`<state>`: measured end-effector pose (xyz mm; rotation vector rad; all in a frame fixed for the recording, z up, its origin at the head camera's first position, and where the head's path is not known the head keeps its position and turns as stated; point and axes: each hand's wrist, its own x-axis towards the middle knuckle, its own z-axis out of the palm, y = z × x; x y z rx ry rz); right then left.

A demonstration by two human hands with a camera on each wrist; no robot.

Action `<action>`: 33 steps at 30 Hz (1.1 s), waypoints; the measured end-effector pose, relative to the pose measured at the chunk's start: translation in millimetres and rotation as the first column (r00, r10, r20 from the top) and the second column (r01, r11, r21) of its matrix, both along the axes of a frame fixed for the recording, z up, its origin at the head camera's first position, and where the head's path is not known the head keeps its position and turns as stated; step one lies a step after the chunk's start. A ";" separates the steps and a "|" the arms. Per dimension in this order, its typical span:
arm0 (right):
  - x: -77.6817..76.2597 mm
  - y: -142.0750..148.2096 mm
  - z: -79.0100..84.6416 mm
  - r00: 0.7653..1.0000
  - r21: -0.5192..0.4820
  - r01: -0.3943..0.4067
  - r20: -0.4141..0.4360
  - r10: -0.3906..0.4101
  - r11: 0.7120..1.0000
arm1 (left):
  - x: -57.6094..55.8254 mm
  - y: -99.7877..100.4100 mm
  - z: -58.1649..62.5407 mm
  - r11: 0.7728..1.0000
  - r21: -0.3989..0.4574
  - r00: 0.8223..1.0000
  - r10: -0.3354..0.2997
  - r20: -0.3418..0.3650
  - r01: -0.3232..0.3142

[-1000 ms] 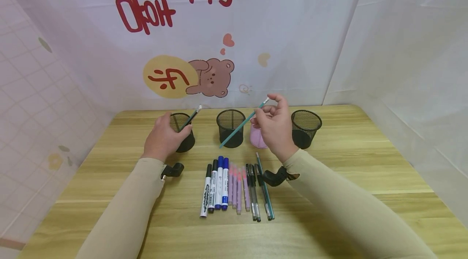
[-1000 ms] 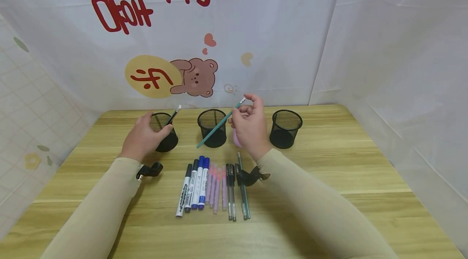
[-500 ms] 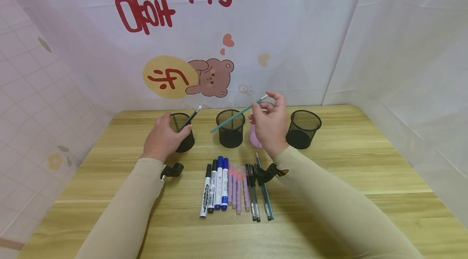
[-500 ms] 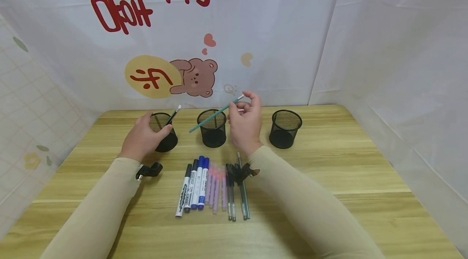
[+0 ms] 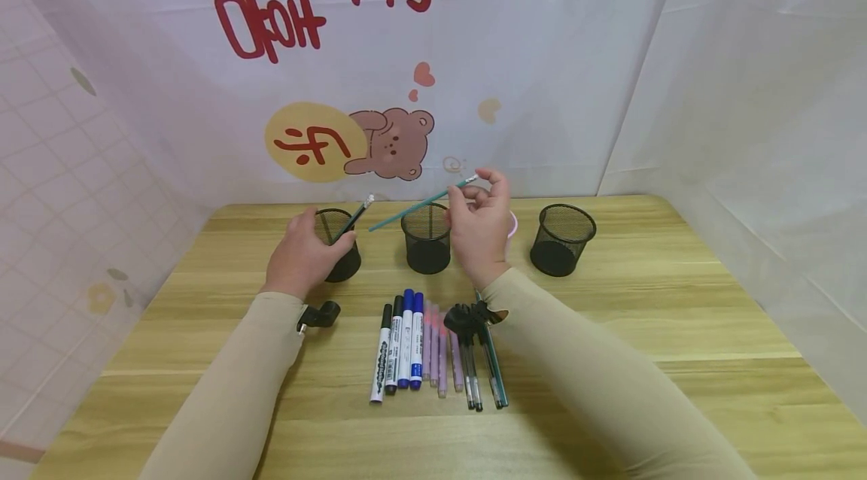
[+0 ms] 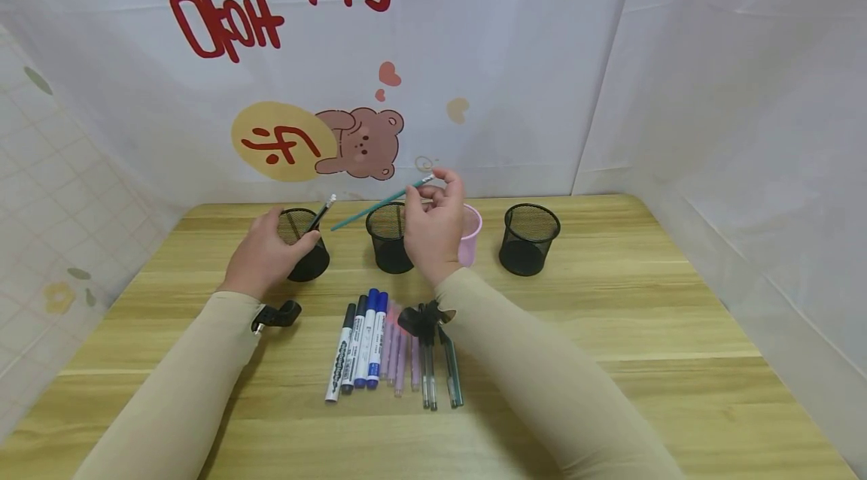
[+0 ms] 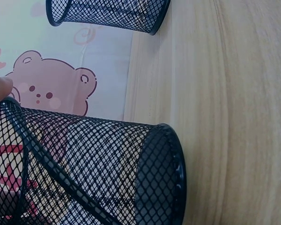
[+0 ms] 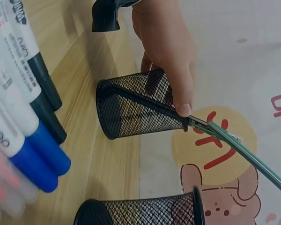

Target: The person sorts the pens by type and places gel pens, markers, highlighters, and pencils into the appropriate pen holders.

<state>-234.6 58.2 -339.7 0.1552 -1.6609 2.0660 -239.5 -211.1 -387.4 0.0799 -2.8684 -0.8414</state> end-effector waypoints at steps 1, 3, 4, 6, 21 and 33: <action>0.0 -1.4 0.0 1.000 0.003 -0.002 0.002 0.002 1.000 | 0.1 0.0 0.1 1.000 -0.001 1.000 -0.001 -0.001 0.001; -0.6 -4.2 0.2 1.000 0.002 -0.007 0.003 0.007 1.000 | 0.7 0.2 0.5 1.000 -0.003 1.000 -0.003 -0.001 0.003; -1.1 -5.9 0.5 1.000 -0.001 -0.009 0.001 0.009 1.000 | 0.7 0.0 0.7 1.000 -0.004 1.000 -0.004 -0.001 0.004; -2.3 -9.2 1.3 1.000 -0.006 -0.011 -0.004 0.011 1.000 | 1.1 -0.4 1.0 1.000 -0.003 1.000 -0.005 -0.001 0.005; -4.0 -27.6 4.6 0.998 0.006 -0.015 -0.057 0.016 1.000 | 0.9 -0.1 1.9 1.000 0.004 1.000 -0.004 -0.007 0.004; -5.0 -41.7 3.3 0.998 0.070 -0.011 -0.059 0.016 0.997 | 2.2 1.0 3.4 1.000 -0.002 1.000 -0.012 -0.009 0.012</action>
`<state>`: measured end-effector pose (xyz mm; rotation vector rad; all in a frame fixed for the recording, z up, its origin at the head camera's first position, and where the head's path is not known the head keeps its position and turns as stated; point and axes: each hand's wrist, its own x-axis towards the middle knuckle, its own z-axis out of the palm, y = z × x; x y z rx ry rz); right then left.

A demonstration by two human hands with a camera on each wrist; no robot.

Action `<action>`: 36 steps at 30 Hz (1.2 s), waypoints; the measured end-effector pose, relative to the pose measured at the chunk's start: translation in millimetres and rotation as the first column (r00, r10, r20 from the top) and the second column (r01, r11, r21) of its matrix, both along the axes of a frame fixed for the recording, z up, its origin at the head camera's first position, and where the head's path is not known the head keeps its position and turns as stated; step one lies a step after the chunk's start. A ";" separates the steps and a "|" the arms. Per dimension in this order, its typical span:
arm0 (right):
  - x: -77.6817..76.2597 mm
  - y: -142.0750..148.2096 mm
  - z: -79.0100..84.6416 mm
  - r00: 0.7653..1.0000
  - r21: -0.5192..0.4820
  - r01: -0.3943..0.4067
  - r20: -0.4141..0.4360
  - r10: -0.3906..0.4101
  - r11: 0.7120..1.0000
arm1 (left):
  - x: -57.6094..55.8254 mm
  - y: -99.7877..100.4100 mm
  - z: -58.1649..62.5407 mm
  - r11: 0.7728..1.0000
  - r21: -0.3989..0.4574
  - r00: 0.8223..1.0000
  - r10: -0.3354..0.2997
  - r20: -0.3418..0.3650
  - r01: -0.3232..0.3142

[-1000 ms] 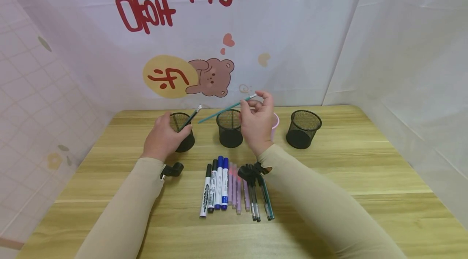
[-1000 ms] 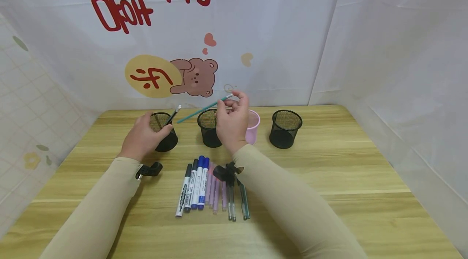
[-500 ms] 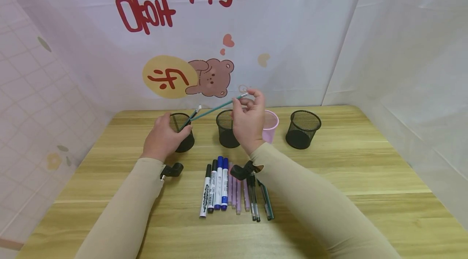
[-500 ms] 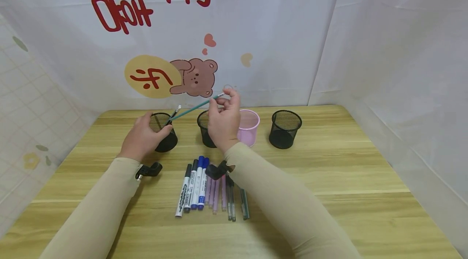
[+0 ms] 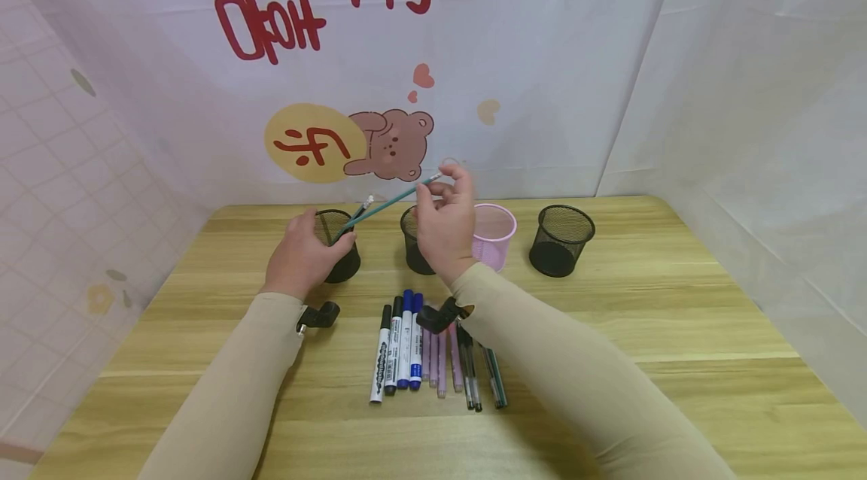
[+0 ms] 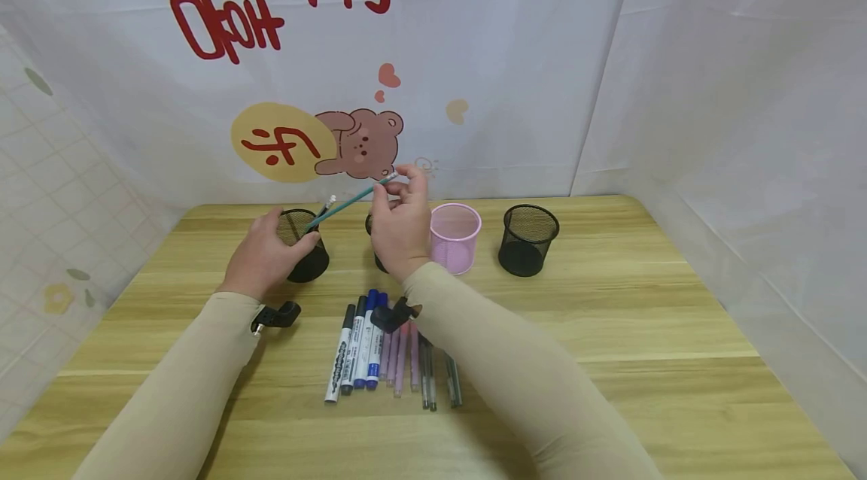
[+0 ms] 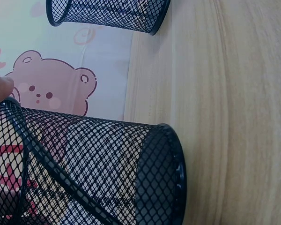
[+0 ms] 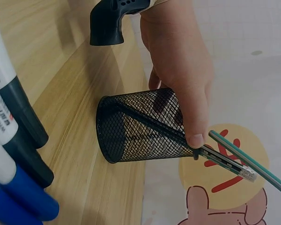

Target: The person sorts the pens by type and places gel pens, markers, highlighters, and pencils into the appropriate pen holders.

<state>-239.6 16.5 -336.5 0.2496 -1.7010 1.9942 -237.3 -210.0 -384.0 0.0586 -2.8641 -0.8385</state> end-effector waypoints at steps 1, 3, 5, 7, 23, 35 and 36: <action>-0.1 -1.0 -0.3 1.000 0.016 0.006 -0.002 -0.006 1.000 | -0.1 -0.2 -0.2 1.000 -0.001 1.000 0.000 0.002 0.000; -0.2 -2.6 -0.9 1.000 0.044 0.016 -0.001 -0.016 0.999 | -0.2 -0.5 -0.5 1.000 -0.002 1.000 -0.001 0.006 0.001; -0.5 -3.9 -1.5 1.000 0.066 0.022 -0.003 -0.022 0.998 | -0.4 -0.8 -0.9 1.000 0.000 1.000 -0.002 0.010 0.002; -0.7 -5.0 -2.2 1.000 0.083 0.023 -0.007 -0.022 0.996 | -1.0 -1.2 -1.3 1.000 -0.001 1.000 -0.003 0.012 0.003; 3.6 -9.5 -3.8 0.999 0.247 0.041 0.003 -0.043 0.968 | -2.4 -2.0 -2.7 1.000 -0.005 1.000 -0.003 0.003 0.003; 1.3 -13.3 -10.4 0.999 0.310 0.029 0.006 -0.033 0.950 | -2.3 -2.3 -3.7 1.000 -0.005 1.000 0.000 -0.001 0.000; 1.3 -13.6 -10.8 0.999 0.319 0.029 0.009 -0.033 0.947 | -2.3 -2.2 -3.6 1.000 -0.005 1.000 -0.001 -0.002 0.001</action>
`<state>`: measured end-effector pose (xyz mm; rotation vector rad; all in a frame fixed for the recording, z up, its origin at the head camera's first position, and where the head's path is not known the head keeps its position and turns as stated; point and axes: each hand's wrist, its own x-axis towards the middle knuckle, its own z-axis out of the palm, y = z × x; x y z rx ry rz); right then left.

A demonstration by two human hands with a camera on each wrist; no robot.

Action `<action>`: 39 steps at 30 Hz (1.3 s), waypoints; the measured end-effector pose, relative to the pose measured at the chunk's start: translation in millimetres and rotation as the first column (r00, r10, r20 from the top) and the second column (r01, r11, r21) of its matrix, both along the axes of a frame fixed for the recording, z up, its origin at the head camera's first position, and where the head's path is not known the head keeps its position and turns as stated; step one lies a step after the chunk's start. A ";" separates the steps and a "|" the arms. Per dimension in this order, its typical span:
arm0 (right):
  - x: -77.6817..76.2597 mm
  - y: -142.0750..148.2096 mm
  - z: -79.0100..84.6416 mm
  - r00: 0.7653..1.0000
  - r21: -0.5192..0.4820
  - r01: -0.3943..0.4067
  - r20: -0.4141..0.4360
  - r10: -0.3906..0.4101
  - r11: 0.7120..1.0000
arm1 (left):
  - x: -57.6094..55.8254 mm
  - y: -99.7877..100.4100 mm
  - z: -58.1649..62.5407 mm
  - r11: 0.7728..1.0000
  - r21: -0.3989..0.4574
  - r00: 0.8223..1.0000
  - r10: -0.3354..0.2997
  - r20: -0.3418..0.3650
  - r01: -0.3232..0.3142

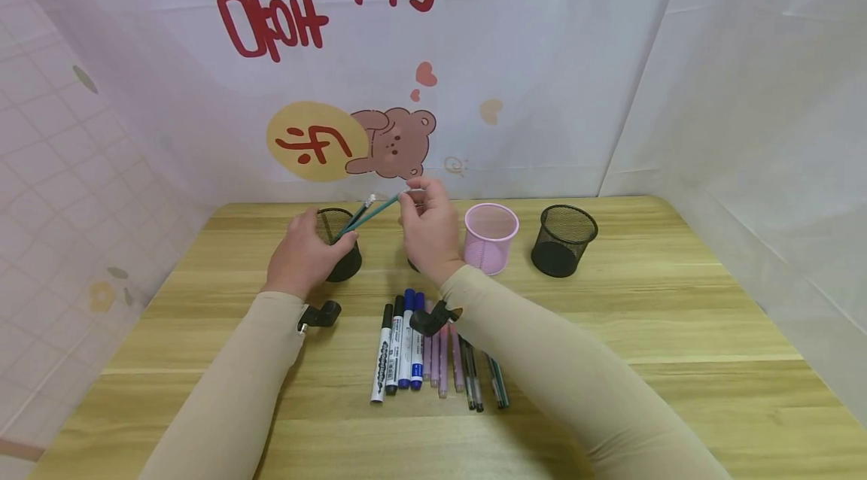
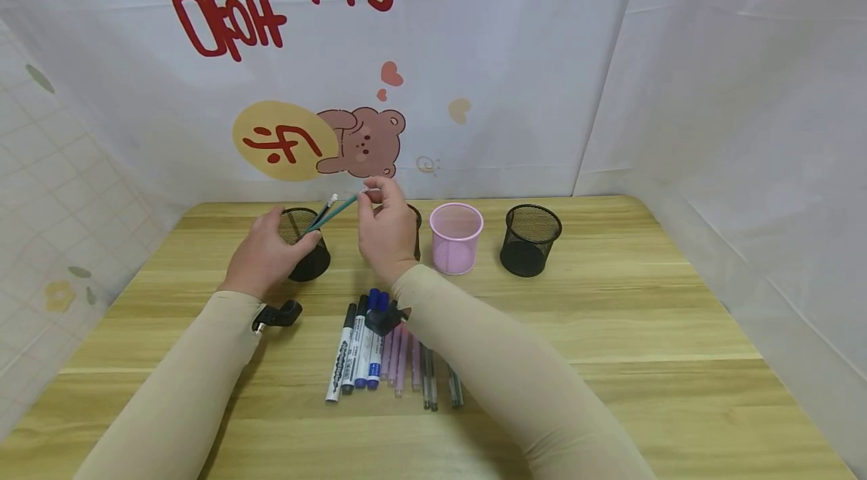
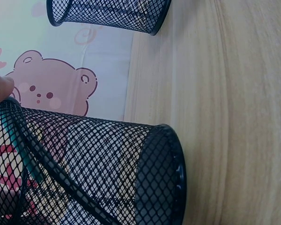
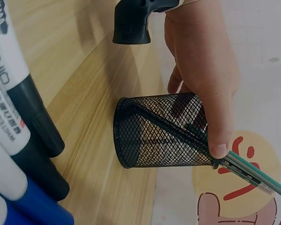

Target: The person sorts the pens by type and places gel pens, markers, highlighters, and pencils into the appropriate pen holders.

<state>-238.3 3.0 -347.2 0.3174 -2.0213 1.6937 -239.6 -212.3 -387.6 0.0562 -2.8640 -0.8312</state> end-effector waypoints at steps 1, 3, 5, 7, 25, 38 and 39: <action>0.1 0.0 -0.4 1.000 0.014 0.004 0.004 -0.004 1.000 | 0.1 0.1 0.1 1.000 0.000 1.000 0.001 -0.001 -0.001; 0.4 0.0 -0.7 1.000 0.037 0.010 0.013 -0.010 0.999 | 0.4 0.4 0.6 1.000 0.002 1.000 0.001 -0.002 -0.001; 0.6 0.0 -1.0 1.000 0.054 0.011 0.022 -0.012 0.998 | 0.9 0.6 1.2 1.000 0.004 1.000 0.001 -0.003 0.000; 1.0 -0.1 -0.7 1.000 0.066 0.009 0.025 -0.011 0.998 | 1.3 0.7 1.7 1.000 0.005 1.000 0.000 -0.005 0.000; 5.2 -1.9 0.3 0.987 0.154 -0.050 0.158 0.025 0.987 | 0.7 2.3 1.2 1.000 0.025 1.000 0.006 -0.014 -0.005; 11.7 22.1 1.7 0.982 0.226 -0.124 0.167 0.087 0.966 | 0.7 1.1 0.7 1.000 0.016 1.000 0.005 -0.006 -0.005; 13.1 26.6 2.5 0.980 0.255 -0.136 0.177 0.092 0.957 | 0.5 1.1 0.5 1.000 0.015 1.000 0.003 -0.005 -0.003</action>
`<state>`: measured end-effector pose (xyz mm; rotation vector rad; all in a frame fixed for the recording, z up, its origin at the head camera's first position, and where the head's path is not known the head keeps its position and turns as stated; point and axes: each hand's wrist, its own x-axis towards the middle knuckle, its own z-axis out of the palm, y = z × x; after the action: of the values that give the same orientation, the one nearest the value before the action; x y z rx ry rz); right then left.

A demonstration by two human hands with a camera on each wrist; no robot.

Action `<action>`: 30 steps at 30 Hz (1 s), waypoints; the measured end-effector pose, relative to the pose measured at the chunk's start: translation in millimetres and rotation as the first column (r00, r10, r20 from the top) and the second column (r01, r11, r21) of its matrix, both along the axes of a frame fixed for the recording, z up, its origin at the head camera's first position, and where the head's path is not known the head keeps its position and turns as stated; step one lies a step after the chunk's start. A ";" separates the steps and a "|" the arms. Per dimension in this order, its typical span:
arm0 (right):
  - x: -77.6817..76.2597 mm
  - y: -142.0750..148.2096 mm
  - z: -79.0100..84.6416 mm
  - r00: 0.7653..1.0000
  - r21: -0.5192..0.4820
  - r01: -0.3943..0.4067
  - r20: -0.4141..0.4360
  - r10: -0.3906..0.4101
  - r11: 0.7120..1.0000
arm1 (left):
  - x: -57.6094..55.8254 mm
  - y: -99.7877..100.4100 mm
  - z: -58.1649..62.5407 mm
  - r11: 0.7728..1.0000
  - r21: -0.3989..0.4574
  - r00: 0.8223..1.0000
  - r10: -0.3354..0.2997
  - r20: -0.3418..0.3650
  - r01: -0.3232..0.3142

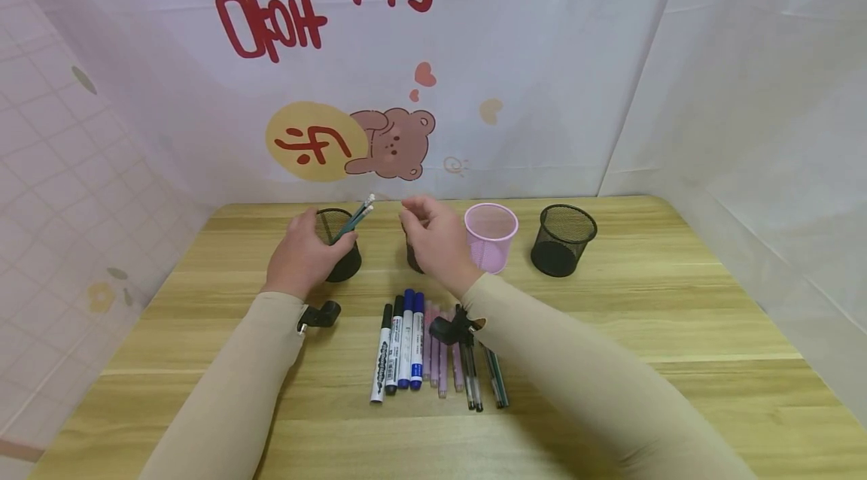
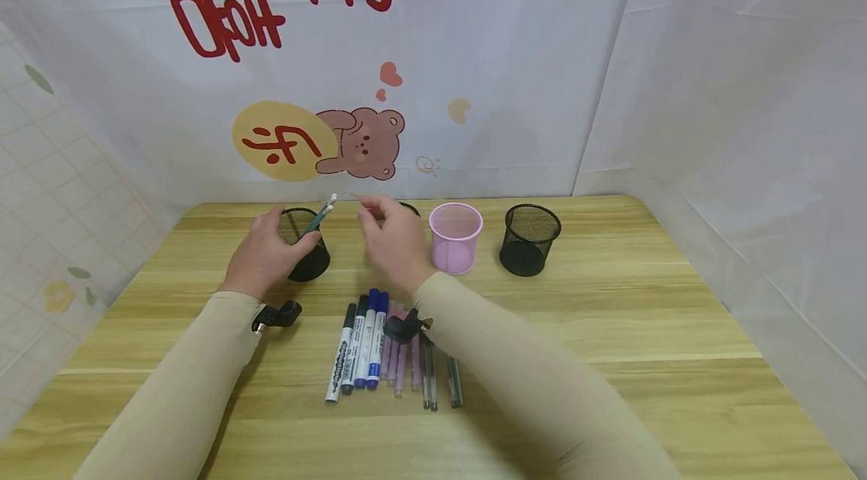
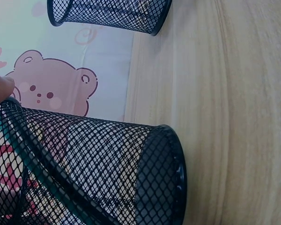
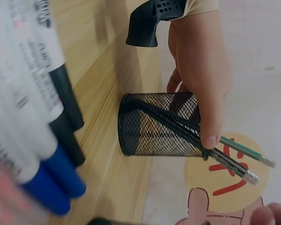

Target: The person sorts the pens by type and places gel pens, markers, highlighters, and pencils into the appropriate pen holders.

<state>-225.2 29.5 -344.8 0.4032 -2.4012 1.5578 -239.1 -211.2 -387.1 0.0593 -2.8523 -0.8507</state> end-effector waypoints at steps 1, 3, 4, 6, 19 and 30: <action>1.2 5.2 -0.1 1.000 0.035 -0.014 0.011 0.014 0.999 | -0.1 0.0 -0.2 1.000 -0.002 1.000 -0.001 0.003 0.001; 5.0 15.6 -0.1 0.999 0.121 -0.041 0.035 0.037 0.992 | 0.2 0.3 -0.1 1.000 -0.006 1.000 -0.004 0.010 0.004; 7.3 20.9 -0.2 0.998 0.165 -0.054 0.048 0.046 0.985 | 0.4 0.4 0.1 1.000 -0.008 1.000 -0.005 0.015 0.005; 11.9 32.1 0.2 0.994 0.236 -0.093 0.084 0.075 0.967 | 0.5 0.4 0.4 1.000 -0.015 1.000 -0.007 0.026 0.007; 15.1 108.3 -14.0 0.963 0.719 -0.264 0.229 0.139 0.643 | -1.5 -7.9 16.3 0.988 -0.126 0.988 -0.069 0.141 0.087; 12.1 115.6 -40.5 0.935 0.710 -0.310 0.349 0.067 0.633 | -3.1 -9.4 27.6 0.982 -0.130 0.974 -0.113 0.197 0.140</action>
<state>-213.1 145.1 -385.2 0.6290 -3.2801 0.5732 -242.2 -220.7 -359.5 -0.0649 -3.1165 -0.6942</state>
